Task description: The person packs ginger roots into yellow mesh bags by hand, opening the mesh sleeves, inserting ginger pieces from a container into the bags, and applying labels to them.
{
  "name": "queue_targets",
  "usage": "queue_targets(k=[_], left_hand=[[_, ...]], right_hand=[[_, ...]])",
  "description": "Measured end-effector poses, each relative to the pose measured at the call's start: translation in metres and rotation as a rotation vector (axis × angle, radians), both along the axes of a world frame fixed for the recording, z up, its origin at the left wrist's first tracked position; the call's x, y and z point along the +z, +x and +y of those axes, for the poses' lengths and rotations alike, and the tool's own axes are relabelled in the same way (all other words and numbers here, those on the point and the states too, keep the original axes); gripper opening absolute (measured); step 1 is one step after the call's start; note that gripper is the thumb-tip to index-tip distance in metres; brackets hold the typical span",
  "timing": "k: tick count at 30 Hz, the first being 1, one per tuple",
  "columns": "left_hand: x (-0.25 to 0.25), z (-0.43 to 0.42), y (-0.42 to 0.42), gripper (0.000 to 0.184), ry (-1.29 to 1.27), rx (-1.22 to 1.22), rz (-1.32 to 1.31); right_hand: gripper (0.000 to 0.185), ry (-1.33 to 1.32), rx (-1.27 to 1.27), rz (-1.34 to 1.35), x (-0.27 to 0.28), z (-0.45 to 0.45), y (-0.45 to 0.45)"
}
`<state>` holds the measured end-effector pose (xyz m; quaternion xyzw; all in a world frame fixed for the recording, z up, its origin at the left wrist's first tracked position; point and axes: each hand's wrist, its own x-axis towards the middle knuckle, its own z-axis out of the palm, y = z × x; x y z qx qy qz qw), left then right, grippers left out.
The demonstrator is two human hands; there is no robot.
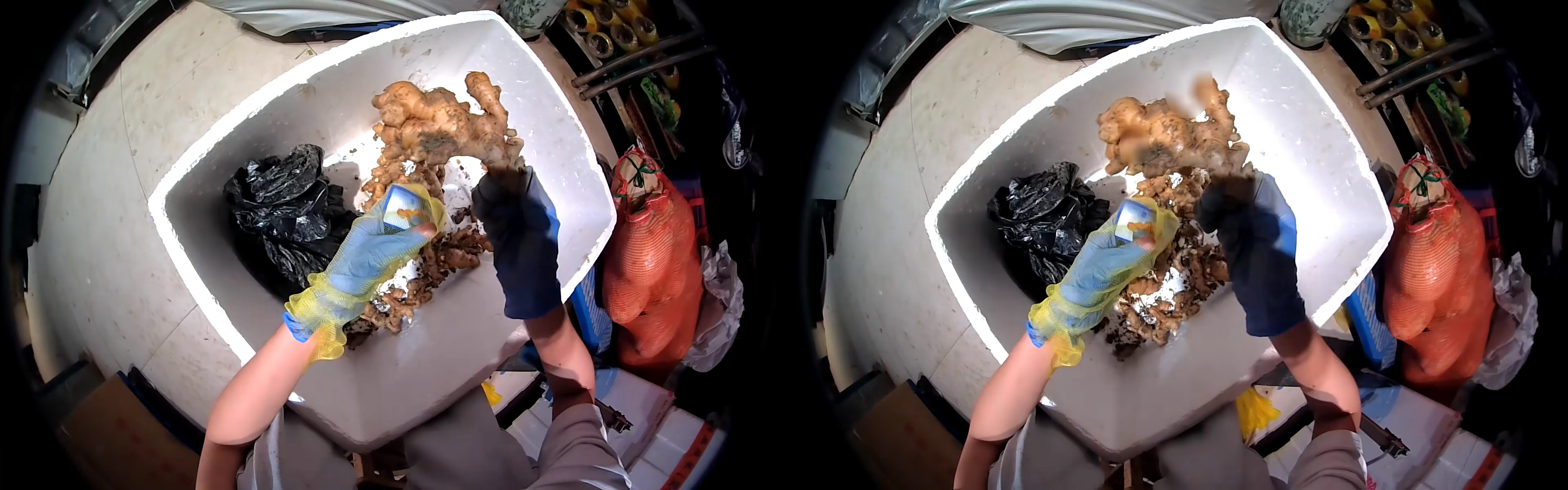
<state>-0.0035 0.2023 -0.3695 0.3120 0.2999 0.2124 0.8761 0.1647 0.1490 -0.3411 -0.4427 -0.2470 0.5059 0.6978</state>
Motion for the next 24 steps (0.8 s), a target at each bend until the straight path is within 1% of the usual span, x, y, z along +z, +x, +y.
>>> queue_targets(k=[1,2,3,5,6,7,9,10,11,13,14,15,16,17,18,19,20,21,23,24], left_hand=[[-0.001,-0.001,0.001,0.023,0.073,0.122,-0.024],[0.005,0.002,-0.002,0.024,0.045,0.15,-0.062],[0.012,0.005,-0.005,0.025,0.017,0.177,-0.1],[0.007,0.004,-0.006,0.033,0.002,0.305,-0.076],[0.007,0.003,-0.009,0.033,0.0,0.306,-0.071],[0.008,0.002,-0.014,0.037,-0.07,0.304,-0.033],[0.008,0.002,-0.017,0.041,-0.135,0.302,0.009],[0.005,0.002,-0.016,0.043,-0.102,0.317,0.011],[0.006,0.002,-0.017,0.044,-0.069,0.309,0.007],[0.008,0.003,-0.019,0.044,-0.03,0.292,0.011],[0.009,0.003,-0.018,0.042,-0.04,0.314,-0.017],[0.01,0.003,-0.017,0.039,-0.05,0.332,-0.043],[0.007,0.003,-0.016,0.039,-0.043,0.316,-0.03],[0.002,0.003,-0.014,0.039,-0.103,0.351,-0.126],[-0.001,0.004,-0.014,0.039,-0.164,0.385,-0.219],[-0.003,0.004,-0.015,0.039,-0.157,0.369,-0.199],[-0.004,0.004,-0.016,0.04,-0.139,0.385,-0.201],[-0.004,0.004,-0.017,0.04,-0.124,0.403,-0.203],[-0.003,0.006,-0.018,0.041,-0.155,0.382,-0.197],[-0.001,0.006,-0.017,0.036,-0.159,0.409,-0.142]], right_hand=[[0.028,-0.031,-0.005,0.16,-0.001,-0.001,-0.007],[0.027,0.038,0.009,0.128,-0.002,0.0,-0.017],[0.024,0.001,0.007,0.059,-0.01,-0.006,-0.026],[0.022,-0.056,0.038,-0.045,-0.009,-0.013,-0.041],[0.022,-0.037,0.06,-0.113,-0.014,-0.014,-0.042],[0.022,-0.037,0.061,-0.108,-0.018,-0.014,-0.045],[0.023,-0.074,-0.032,-0.151,-0.027,-0.012,-0.049],[0.027,-0.183,-0.007,-0.438,-0.042,-0.017,-0.033],[0.027,-0.181,-0.008,-0.433,-0.039,-0.012,-0.031],[0.032,0.081,-0.136,-0.818,-0.026,0.002,-0.028],[0.037,0.057,-0.123,-1.017,-0.021,0.002,-0.02],[0.035,0.077,-0.127,-1.175,-0.004,0.008,-0.023],[0.032,0.118,-0.092,-1.312,-0.005,0.011,-0.019],[0.029,0.158,-0.056,-1.447,-0.007,0.015,-0.014],[0.026,0.16,-0.031,-1.307,-0.008,0.018,-0.014],[0.023,0.166,-0.008,-1.166,-0.007,0.021,-0.015],[0.023,0.243,0.023,-1.328,-0.002,0.025,-0.011],[0.023,0.239,0.008,-1.312,-0.002,0.027,-0.01],[0.022,0.27,0.116,-1.337,-0.002,0.03,-0.007],[0.019,0.235,0.152,-1.305,0.0,0.03,-0.005]])
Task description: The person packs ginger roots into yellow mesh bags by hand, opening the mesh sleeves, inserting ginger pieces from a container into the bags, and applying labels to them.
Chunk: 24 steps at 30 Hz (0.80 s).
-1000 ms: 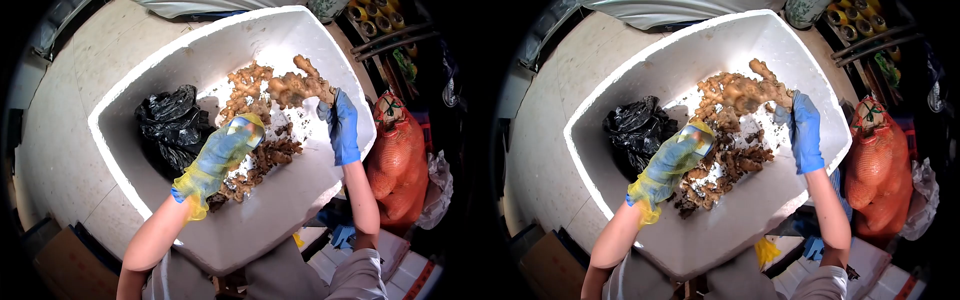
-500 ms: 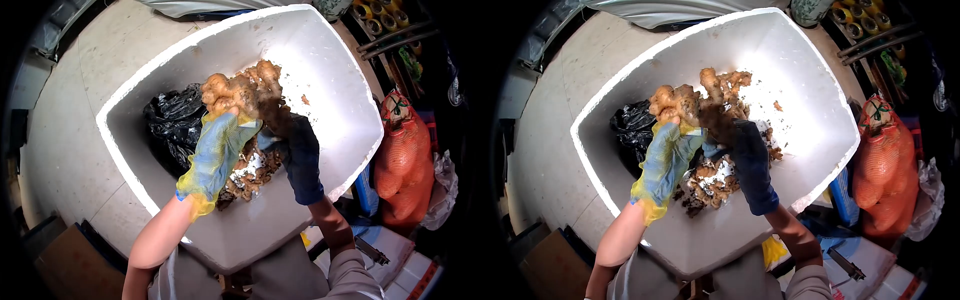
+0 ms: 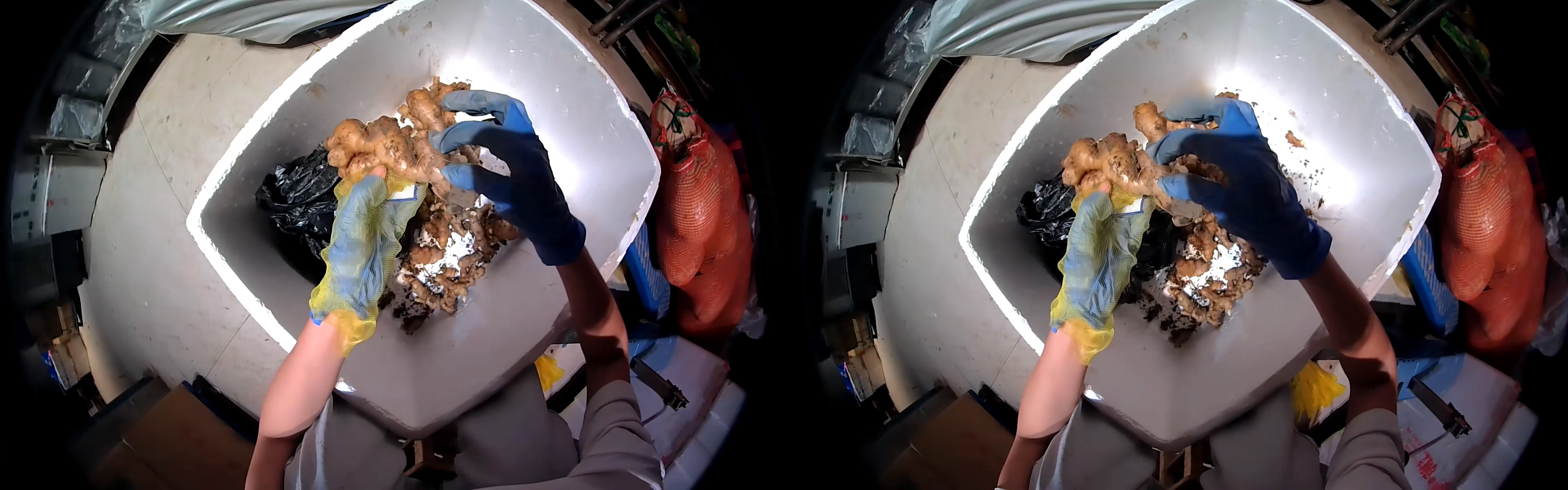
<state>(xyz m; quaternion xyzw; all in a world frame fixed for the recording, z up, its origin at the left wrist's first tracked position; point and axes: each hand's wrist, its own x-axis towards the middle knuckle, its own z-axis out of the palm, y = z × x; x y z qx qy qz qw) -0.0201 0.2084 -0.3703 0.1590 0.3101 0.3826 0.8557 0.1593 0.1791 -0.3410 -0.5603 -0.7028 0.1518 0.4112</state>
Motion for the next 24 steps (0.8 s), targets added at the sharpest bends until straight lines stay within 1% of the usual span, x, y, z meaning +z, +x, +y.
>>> queue_targets(k=[1,3,5,8,10,11,13,14,15,17,18,19,20,21,22,23,24], left_hand=[[0.002,0.0,0.001,0.031,-0.015,0.022,0.052],[0.0,0.0,0.002,0.032,-0.009,-0.002,0.043],[-0.002,0.0,0.004,0.033,0.028,0.028,0.041],[-0.001,-0.001,0.005,0.032,0.027,0.034,0.093],[-0.001,-0.002,0.003,0.032,0.006,0.025,0.066],[-0.001,-0.001,0.003,0.032,-0.017,0.02,0.035],[0.0,0.0,0.003,0.032,-0.034,0.031,0.037],[0.001,0.001,0.004,0.032,-0.051,0.042,0.04],[0.002,0.001,0.004,0.032,-0.049,0.043,0.036],[0.001,0.001,0.004,0.031,0.0,0.013,-0.02],[0.004,0.004,0.004,0.031,0.026,-0.022,-0.001],[0.011,0.003,0.007,0.031,0.038,-0.017,-0.02],[0.021,0.002,0.011,0.033,0.115,-0.04,-0.003],[0.031,0.001,0.014,0.035,0.191,-0.064,0.013],[0.026,0.003,0.009,0.047,0.274,-0.217,0.003],[0.032,-0.001,0.012,0.05,0.264,-0.249,-0.046],[0.035,-0.003,0.011,0.053,0.271,-0.322,-0.015]], right_hand=[[0.017,-0.049,0.008,0.026,0.002,0.0,0.002],[0.015,-0.009,0.036,-0.07,-0.001,0.001,0.006],[0.015,-0.035,0.012,-0.052,-0.011,-0.003,0.005],[0.014,0.038,0.034,-0.101,-0.02,-0.004,0.007],[0.011,-0.035,0.029,0.332,-0.018,-0.003,0.009],[0.009,0.009,-0.029,0.438,-0.006,-0.002,0.008],[0.003,0.092,-0.223,0.523,0.003,-0.009,0.028],[0.005,0.168,-0.211,0.66,0.001,-0.012,0.037],[0.016,0.065,-0.263,0.657,0.002,-0.015,0.043],[0.036,0.106,-0.468,-0.262,0.002,-0.021,0.034],[0.056,0.005,-0.384,-0.367,-0.002,-0.028,0.037],[0.062,-0.003,-0.214,-0.03,-0.006,-0.033,0.033],[0.064,-0.064,-0.062,0.477,-0.009,-0.03,0.026],[0.067,-0.4,-0.002,0.884,0.005,-0.035,0.02],[0.067,-0.472,-0.079,0.85,0.012,-0.034,0.011],[0.061,-0.188,-0.03,0.667,0.003,-0.035,0.005],[0.053,-0.298,-0.187,0.596,0.024,-0.038,-0.008]])
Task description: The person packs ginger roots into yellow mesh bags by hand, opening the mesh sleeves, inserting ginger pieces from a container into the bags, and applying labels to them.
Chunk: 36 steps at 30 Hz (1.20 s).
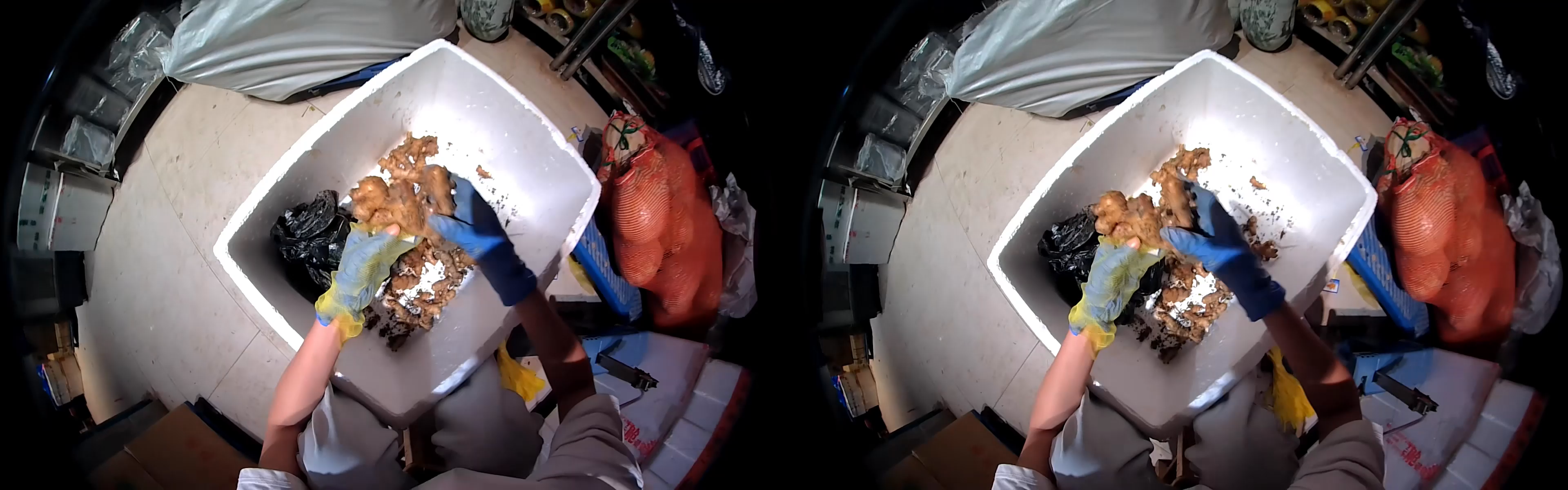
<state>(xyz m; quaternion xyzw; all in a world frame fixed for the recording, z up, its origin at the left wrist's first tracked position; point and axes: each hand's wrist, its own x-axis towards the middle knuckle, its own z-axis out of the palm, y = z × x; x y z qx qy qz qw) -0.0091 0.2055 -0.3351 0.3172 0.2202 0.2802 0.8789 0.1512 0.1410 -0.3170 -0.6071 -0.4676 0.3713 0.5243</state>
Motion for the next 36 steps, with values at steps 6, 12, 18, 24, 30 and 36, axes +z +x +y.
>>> queue_targets(k=[6,12,18,24,30,36], left_hand=[[0.053,-0.01,-0.027,0.072,0.164,-0.238,0.036],[0.075,-0.025,-0.048,0.088,0.198,-0.35,-0.081],[0.085,-0.058,-0.06,0.064,0.162,-0.433,0.135],[0.075,-0.058,-0.063,0.038,0.168,-0.21,0.324],[0.094,-0.048,-0.072,0.037,0.018,-0.191,0.219],[0.153,-0.066,-0.069,0.047,0.113,-0.456,-0.087]], right_hand=[[0.024,-0.362,-0.207,0.125,0.092,-0.034,0.017],[0.032,-0.353,0.075,0.279,0.152,-0.067,0.012],[0.03,-0.196,0.203,-0.11,0.097,-0.079,-0.031],[0.045,-0.268,0.124,-0.203,0.078,-0.071,-0.055],[0.043,-0.133,0.295,0.536,0.109,-0.054,0.009],[0.048,-0.039,0.627,0.58,0.12,-0.05,-0.038]])
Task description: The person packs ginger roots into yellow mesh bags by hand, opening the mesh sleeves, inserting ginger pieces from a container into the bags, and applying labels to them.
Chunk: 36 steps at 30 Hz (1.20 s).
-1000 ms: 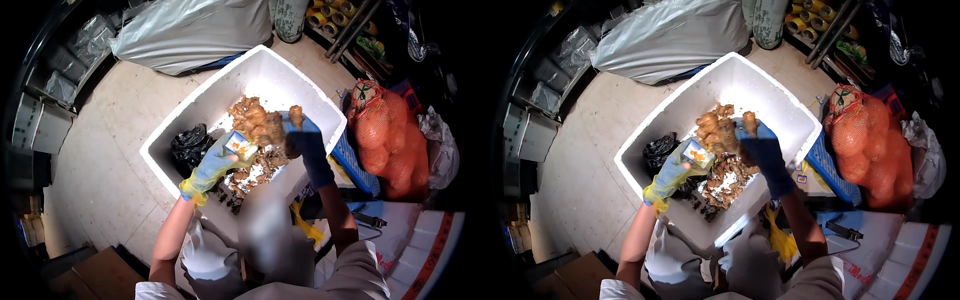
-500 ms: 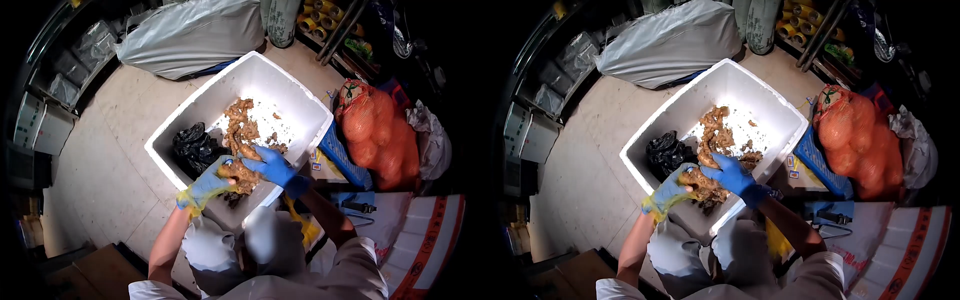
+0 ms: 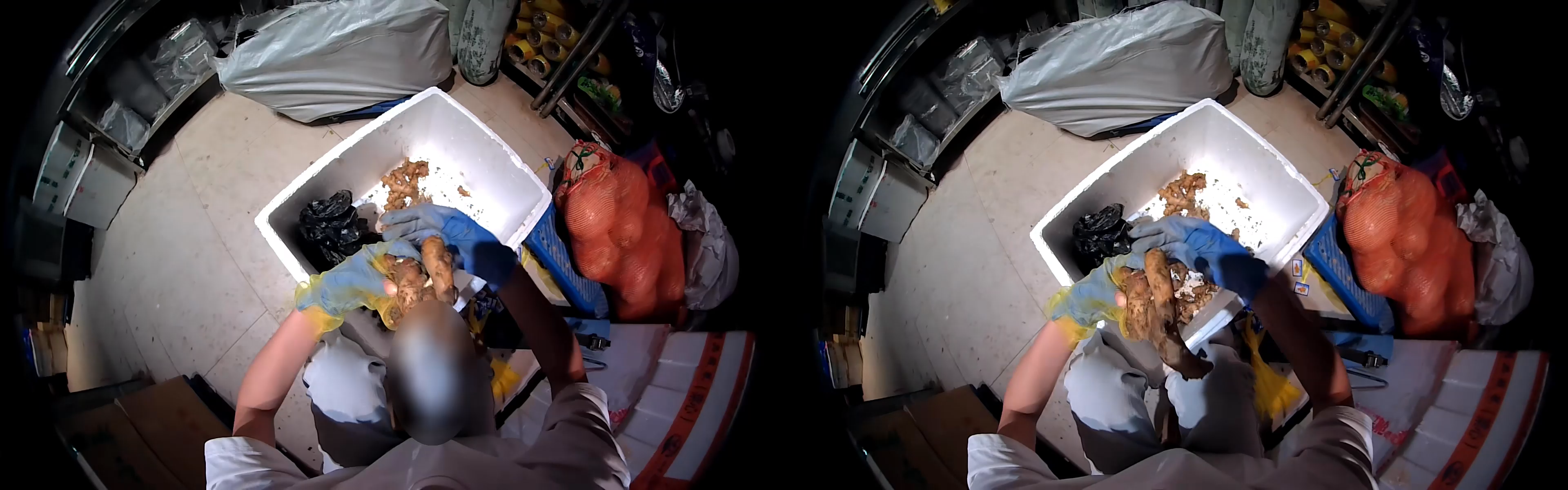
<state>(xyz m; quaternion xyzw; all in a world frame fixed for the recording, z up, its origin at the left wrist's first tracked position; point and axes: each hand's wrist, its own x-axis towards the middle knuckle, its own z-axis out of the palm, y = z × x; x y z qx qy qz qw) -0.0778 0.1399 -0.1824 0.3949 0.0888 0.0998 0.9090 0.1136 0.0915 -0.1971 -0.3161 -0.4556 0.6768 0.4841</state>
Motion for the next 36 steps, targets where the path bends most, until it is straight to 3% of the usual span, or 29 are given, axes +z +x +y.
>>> queue_targets(k=[1,3,4,5,7,8,9,11,12,16,18,19,21,23,25,26,28,29,31,32,33,35,36], left_hand=[[0.005,-0.004,0.003,0.047,0.007,0.003,-0.004],[0.013,-0.004,0.009,0.065,0.651,0.017,0.006],[0.016,-0.001,0.011,0.074,0.958,0.008,-0.02],[0.027,-0.008,0.009,0.074,0.962,0.017,-0.015],[0.05,-0.023,0.008,0.051,0.66,0.011,-0.055],[0.056,-0.029,0.007,0.044,0.48,-0.012,-0.077],[0.055,-0.034,0.007,0.044,0.482,-0.008,-0.071],[0.051,-0.04,0.01,0.049,0.357,-0.196,-0.019],[0.061,-0.043,0.01,0.06,0.293,-0.231,0.084],[0.043,-0.046,0.008,0.059,0.283,-0.265,0.085],[0.035,-0.048,0.003,0.064,-0.025,-0.199,0.052],[0.029,-0.048,0.0,0.064,-0.027,-0.197,0.051],[0.019,-0.048,-0.005,0.071,-0.084,-0.043,0.028],[0.017,-0.045,-0.016,0.076,-0.057,0.063,0.014],[0.014,-0.038,-0.031,0.072,-0.065,0.105,-0.053],[0.01,-0.041,-0.041,0.063,-0.013,0.155,-0.103],[-0.005,-0.049,-0.063,0.068,-0.063,0.208,-0.027],[-0.012,-0.055,-0.073,0.069,0.03,0.223,0.007],[-0.024,-0.067,-0.09,0.069,0.145,0.263,0.073],[-0.028,-0.073,-0.097,0.069,0.166,0.289,0.105],[-0.018,-0.079,-0.097,0.068,0.187,0.314,0.137],[0.015,-0.082,-0.088,0.053,0.511,0.218,0.027],[0.011,-0.079,-0.09,0.066,0.68,0.116,0.118]], right_hand=[[0.049,0.027,0.048,0.041,0.006,-0.008,-0.011],[0.052,0.068,0.072,0.095,0.016,-0.026,-0.028],[0.052,-0.045,0.169,0.217,0.009,-0.024,-0.029],[0.052,-0.042,0.179,0.216,0.018,-0.025,-0.029],[0.052,0.15,0.241,-0.053,0.038,-0.025,-0.03],[0.046,0.257,0.221,0.051,0.003,-0.015,-0.035],[0.039,0.362,0.208,0.16,-0.032,-0.004,-0.04],[0.023,0.013,0.519,-0.026,0.019,0.012,-0.049],[0.014,-0.045,0.461,-0.009,0.033,0.005,-0.053],[0.014,0.194,0.329,-0.212,0.011,0.003,-0.049],[0.016,-0.008,-0.015,-0.18,0.012,-0.007,-0.046],[0.016,-0.01,-0.013,-0.182,0.015,-0.016,-0.042],[0.019,-0.073,-0.272,0.049,0.06,-0.042,-0.045],[0.018,0.162,-0.39,0.053,0.063,-0.061,-0.05],[0.025,-0.319,-0.009,0.411,0.019,-0.062,-0.036],[0.03,-0.261,-0.068,0.005,0.027,-0.078,-0.039],[0.034,0.122,0.02,-0.414,0.01,-0.095,-0.046],[0.036,0.316,0.021,-0.601,0.001,-0.104,-0.049],[0.031,-0.642,0.059,0.101,0.011,-0.112,-0.068],[0.028,-0.757,-0.066,0.123,0.023,-0.118,-0.077],[0.028,-0.764,-0.067,0.127,0.022,-0.12,-0.079],[0.03,-0.689,-0.192,0.262,0.02,-0.125,-0.082],[0.029,-0.148,-0.332,0.053,0.005,-0.13,-0.078]])
